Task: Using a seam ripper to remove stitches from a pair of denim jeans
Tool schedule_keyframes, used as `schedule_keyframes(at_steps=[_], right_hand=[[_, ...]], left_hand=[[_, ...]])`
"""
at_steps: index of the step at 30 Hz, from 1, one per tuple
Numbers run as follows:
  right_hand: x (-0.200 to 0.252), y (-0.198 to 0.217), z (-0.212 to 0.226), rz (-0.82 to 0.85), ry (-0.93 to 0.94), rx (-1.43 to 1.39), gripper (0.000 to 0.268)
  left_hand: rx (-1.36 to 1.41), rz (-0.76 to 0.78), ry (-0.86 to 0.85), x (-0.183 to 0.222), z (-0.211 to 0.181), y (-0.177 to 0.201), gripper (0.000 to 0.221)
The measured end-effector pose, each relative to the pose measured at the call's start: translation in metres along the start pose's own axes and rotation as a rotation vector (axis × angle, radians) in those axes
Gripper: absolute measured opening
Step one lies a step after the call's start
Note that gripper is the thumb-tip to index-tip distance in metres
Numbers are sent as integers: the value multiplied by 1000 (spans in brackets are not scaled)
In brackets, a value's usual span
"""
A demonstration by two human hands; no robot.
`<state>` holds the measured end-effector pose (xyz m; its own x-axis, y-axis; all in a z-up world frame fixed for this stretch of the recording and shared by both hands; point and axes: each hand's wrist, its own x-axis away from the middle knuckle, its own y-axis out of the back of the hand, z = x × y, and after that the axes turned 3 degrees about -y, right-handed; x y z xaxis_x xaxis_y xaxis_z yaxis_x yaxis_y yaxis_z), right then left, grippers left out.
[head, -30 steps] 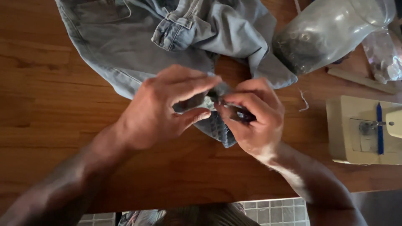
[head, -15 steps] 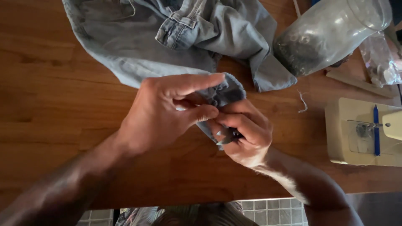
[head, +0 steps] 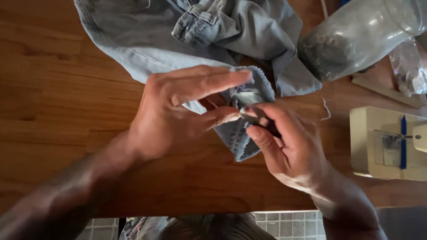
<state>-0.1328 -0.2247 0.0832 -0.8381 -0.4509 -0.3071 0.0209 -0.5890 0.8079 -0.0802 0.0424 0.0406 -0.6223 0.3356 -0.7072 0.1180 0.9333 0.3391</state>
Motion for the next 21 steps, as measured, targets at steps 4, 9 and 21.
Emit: schedule_keyframes(at_steps=[4, 9, 21], right_hand=[[5, -16, -48, -324, 195, 114, 43], [-12, -12, -45, -105, -65, -53, 17], [9, -59, -61, -470, 242, 133, 20]], left_hand=[[205, 80, 12, -10, -3, 3, 53], [137, 153, -70, -7, -4, -10, 40], [71, 76, 747, -26, -45, 1, 22]])
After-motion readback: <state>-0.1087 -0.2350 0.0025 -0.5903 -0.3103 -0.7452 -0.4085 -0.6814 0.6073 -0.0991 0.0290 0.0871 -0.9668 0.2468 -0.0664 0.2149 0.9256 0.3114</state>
